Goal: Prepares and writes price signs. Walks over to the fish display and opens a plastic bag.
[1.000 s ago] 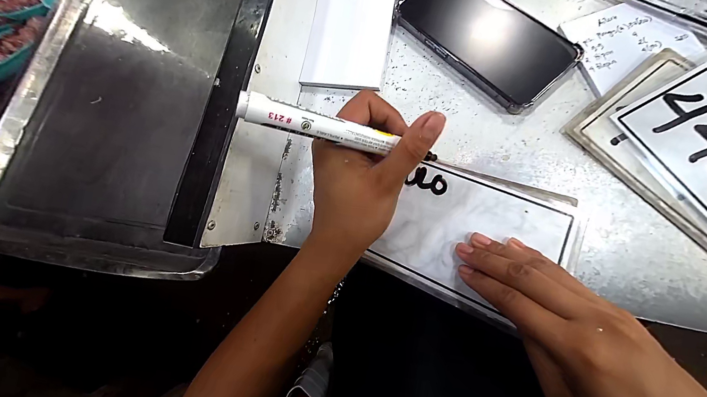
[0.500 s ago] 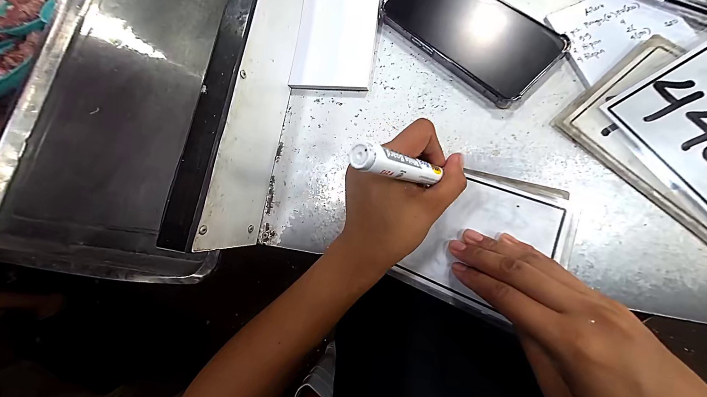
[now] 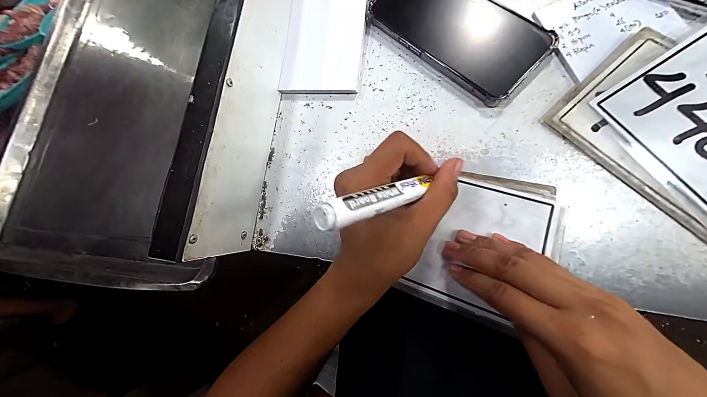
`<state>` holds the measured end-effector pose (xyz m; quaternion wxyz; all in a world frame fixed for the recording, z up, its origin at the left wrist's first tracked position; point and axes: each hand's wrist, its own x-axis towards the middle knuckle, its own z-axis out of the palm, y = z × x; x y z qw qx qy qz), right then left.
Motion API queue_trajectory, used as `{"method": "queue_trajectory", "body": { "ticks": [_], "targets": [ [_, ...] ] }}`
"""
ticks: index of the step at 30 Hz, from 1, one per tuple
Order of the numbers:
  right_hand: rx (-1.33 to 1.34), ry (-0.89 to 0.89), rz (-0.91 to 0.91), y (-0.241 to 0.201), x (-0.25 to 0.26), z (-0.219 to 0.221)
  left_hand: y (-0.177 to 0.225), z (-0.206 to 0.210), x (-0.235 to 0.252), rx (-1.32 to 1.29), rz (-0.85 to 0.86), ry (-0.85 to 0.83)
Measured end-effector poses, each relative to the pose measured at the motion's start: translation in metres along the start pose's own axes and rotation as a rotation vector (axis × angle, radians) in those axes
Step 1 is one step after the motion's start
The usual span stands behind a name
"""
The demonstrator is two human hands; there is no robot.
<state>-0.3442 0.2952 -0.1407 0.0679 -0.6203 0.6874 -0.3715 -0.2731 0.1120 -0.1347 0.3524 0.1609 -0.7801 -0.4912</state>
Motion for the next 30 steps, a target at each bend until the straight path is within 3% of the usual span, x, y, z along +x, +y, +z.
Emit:
{"method": "queue_trajectory", "body": {
  "ticks": [5,16,20,26,30],
  "targets": [
    [-0.178,0.051,0.139,0.021,-0.012,-0.026,0.0,0.003,0.001,0.077,-0.015,0.05],
    [-0.174,0.059,0.165,0.02,-0.015,-0.026,0.001,0.005,0.001,0.07,-0.041,-0.006],
    [-0.167,0.064,0.165,0.02,-0.015,-0.025,-0.001,0.005,0.0,0.143,0.015,0.05],
    [-0.162,0.068,0.167,0.019,-0.016,-0.025,-0.002,0.005,0.003,0.038,0.024,-0.109],
    [-0.167,0.067,0.162,0.02,-0.016,-0.025,-0.001,0.002,0.001,0.061,0.038,-0.091]
  ]
}}
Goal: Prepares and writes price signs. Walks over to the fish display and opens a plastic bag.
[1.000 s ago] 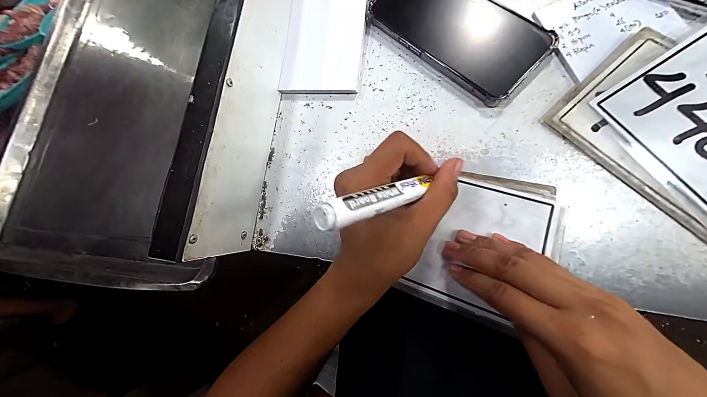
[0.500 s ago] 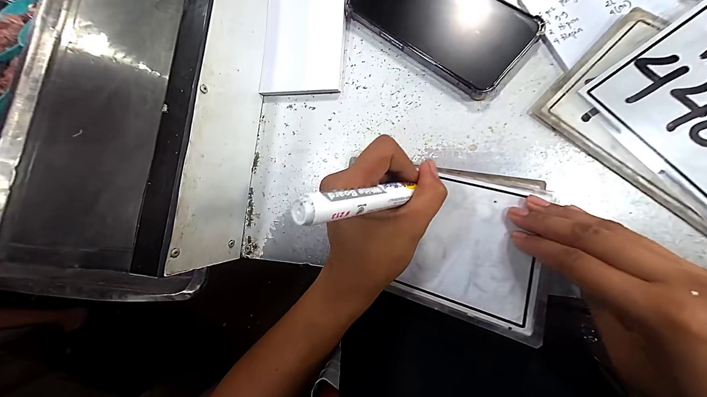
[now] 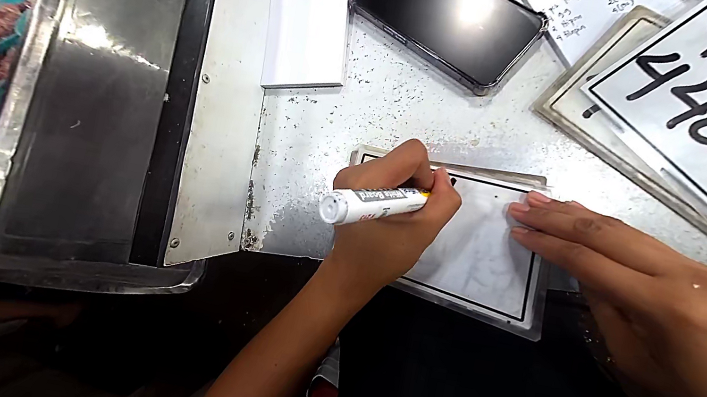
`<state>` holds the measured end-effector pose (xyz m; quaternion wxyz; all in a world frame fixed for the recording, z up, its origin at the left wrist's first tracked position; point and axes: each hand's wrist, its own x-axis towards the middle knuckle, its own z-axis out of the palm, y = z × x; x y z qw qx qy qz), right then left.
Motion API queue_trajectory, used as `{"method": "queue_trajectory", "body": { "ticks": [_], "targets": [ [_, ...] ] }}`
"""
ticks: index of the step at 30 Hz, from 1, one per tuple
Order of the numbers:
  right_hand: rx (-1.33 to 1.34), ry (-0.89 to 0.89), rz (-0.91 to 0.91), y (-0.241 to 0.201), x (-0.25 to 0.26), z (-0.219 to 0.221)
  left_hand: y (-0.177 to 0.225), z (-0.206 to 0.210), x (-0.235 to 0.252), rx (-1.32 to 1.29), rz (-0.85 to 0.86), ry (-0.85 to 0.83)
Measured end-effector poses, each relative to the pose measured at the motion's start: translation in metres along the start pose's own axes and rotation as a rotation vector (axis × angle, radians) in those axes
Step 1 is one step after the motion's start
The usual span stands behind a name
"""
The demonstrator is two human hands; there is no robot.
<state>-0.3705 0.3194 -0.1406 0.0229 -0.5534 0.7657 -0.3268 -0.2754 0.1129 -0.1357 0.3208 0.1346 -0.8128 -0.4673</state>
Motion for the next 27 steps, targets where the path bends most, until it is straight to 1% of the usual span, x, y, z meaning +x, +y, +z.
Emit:
{"method": "queue_trajectory", "body": {
  "ticks": [5,9,11,14,17,22,27],
  "targets": [
    [0.002,0.002,-0.003,0.0,-0.001,0.0,-0.001,0.002,0.002,0.008,0.02,-0.052],
    [0.005,0.008,0.001,0.0,-0.001,0.0,-0.001,0.001,0.001,-0.027,0.031,-0.052],
    [0.001,0.006,0.0,0.0,-0.001,0.0,-0.001,0.001,0.001,-0.003,0.012,-0.026],
    [0.0,0.01,0.0,-0.001,0.0,0.001,0.008,-0.003,0.003,-0.091,-0.056,-0.007],
    [-0.009,0.011,0.011,-0.003,-0.001,0.002,0.016,0.005,0.003,-0.115,-0.072,0.022],
    [-0.008,0.021,0.021,-0.004,-0.001,0.003,0.009,0.014,-0.003,-0.017,-0.076,0.069],
    [-0.003,0.025,0.011,-0.002,-0.003,0.004,0.008,0.015,-0.002,0.033,-0.053,0.026]
  ]
}}
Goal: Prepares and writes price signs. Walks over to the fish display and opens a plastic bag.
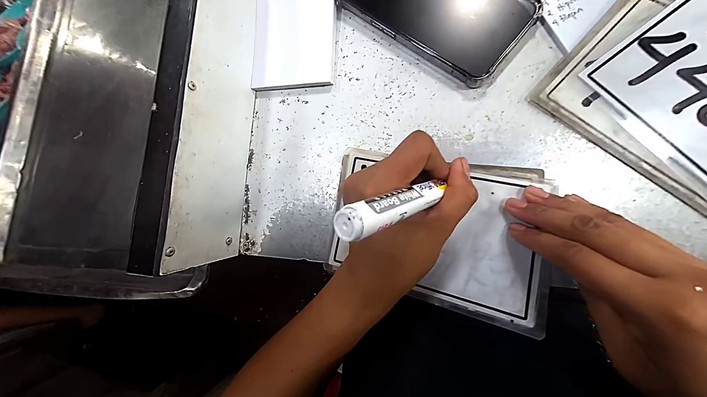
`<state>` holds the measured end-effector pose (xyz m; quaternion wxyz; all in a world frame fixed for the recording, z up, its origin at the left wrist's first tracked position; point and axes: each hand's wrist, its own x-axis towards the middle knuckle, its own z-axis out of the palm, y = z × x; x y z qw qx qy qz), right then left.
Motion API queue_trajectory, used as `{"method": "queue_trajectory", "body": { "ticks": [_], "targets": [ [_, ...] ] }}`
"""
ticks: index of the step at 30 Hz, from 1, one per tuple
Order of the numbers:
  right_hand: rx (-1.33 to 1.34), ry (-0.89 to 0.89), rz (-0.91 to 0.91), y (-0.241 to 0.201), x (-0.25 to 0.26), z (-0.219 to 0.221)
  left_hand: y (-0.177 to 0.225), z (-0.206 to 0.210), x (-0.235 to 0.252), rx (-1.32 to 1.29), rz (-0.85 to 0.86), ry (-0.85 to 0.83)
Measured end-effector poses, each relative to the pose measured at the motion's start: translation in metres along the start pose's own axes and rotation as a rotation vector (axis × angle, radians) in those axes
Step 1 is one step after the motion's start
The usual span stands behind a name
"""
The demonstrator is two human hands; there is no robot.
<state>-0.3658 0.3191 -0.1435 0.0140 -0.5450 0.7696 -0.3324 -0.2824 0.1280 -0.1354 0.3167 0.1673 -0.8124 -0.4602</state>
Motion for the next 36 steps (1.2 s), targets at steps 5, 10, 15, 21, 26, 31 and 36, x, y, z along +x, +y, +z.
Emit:
{"method": "queue_trajectory", "body": {
  "ticks": [5,10,15,21,26,31,36],
  "targets": [
    [0.017,0.002,-0.01,0.001,0.0,-0.001,-0.001,-0.004,-0.001,-0.031,0.028,-0.04],
    [0.017,-0.002,-0.006,0.001,0.0,-0.001,-0.001,-0.002,0.001,-0.074,0.007,-0.094],
    [0.013,-0.011,-0.005,0.002,0.001,-0.002,0.0,-0.003,0.0,-0.044,0.016,-0.08],
    [0.019,-0.003,-0.011,0.002,0.001,-0.002,0.0,-0.002,0.001,-0.083,0.03,-0.106],
    [0.016,0.002,-0.022,0.002,0.001,-0.001,0.004,-0.006,0.002,-0.067,-0.009,-0.069],
    [0.047,0.019,-0.034,0.003,0.0,0.002,0.017,0.003,0.004,-0.129,-0.019,-0.043],
    [0.076,0.034,0.006,0.002,-0.001,0.003,0.003,0.009,0.001,-0.067,0.004,-0.028]
  ]
}}
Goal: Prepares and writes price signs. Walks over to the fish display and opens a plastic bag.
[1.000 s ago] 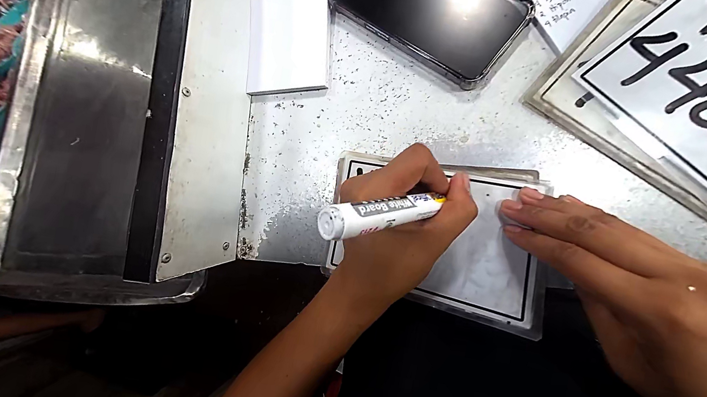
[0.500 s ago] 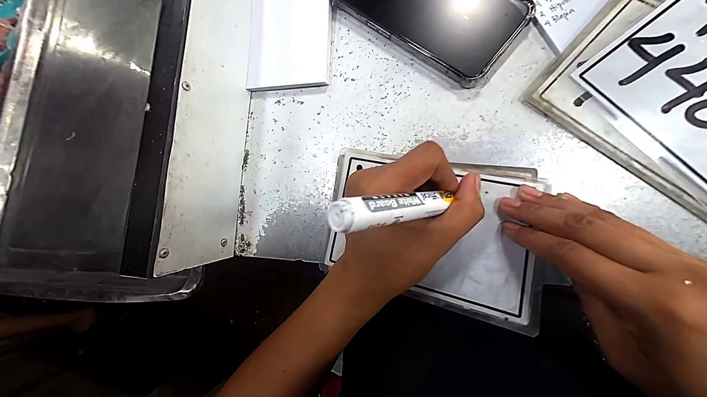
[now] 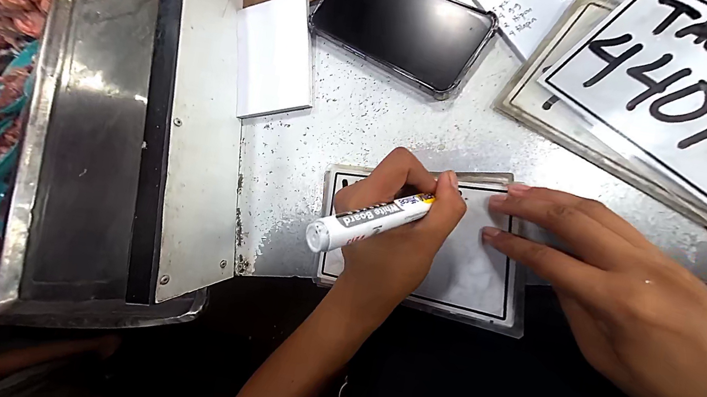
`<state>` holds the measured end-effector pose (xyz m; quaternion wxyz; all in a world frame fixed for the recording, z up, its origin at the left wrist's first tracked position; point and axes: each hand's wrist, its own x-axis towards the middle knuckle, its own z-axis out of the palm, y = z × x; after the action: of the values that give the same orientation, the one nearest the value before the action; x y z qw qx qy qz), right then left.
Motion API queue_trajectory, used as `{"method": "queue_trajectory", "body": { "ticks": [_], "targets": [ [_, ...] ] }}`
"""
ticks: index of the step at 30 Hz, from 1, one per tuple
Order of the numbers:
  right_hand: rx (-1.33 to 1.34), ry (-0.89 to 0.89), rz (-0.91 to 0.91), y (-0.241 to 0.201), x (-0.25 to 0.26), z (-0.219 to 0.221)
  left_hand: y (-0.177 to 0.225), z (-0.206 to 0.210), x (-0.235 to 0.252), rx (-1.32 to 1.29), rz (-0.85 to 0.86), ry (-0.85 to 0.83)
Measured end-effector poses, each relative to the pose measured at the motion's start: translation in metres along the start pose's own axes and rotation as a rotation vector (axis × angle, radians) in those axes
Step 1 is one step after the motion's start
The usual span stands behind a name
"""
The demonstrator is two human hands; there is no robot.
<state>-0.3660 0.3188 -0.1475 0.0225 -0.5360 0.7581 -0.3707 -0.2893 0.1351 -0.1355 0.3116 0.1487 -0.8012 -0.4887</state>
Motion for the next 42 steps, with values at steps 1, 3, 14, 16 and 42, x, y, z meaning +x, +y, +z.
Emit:
{"method": "queue_trajectory", "body": {
  "ticks": [1,3,14,16,42],
  "targets": [
    [0.003,-0.001,0.005,0.0,-0.0002,-0.0004,0.0003,0.0003,0.0,0.008,-0.001,-0.008],
    [-0.001,-0.004,0.002,0.0001,0.001,-0.0012,0.001,0.0012,0.001,0.029,0.0,-0.027],
    [-0.001,0.006,-0.013,0.0011,0.0016,-0.0012,0.0021,-0.0013,-0.0006,0.051,0.008,-0.077],
    [0.003,0.008,-0.008,0.0014,0.0014,-0.0014,0.0014,-0.0021,-0.0004,0.047,0.019,-0.088],
    [-0.001,0.017,0.001,0.0007,-0.0012,-0.0004,0.0005,0.0007,0.0009,0.041,0.099,-0.229]
  ]
}}
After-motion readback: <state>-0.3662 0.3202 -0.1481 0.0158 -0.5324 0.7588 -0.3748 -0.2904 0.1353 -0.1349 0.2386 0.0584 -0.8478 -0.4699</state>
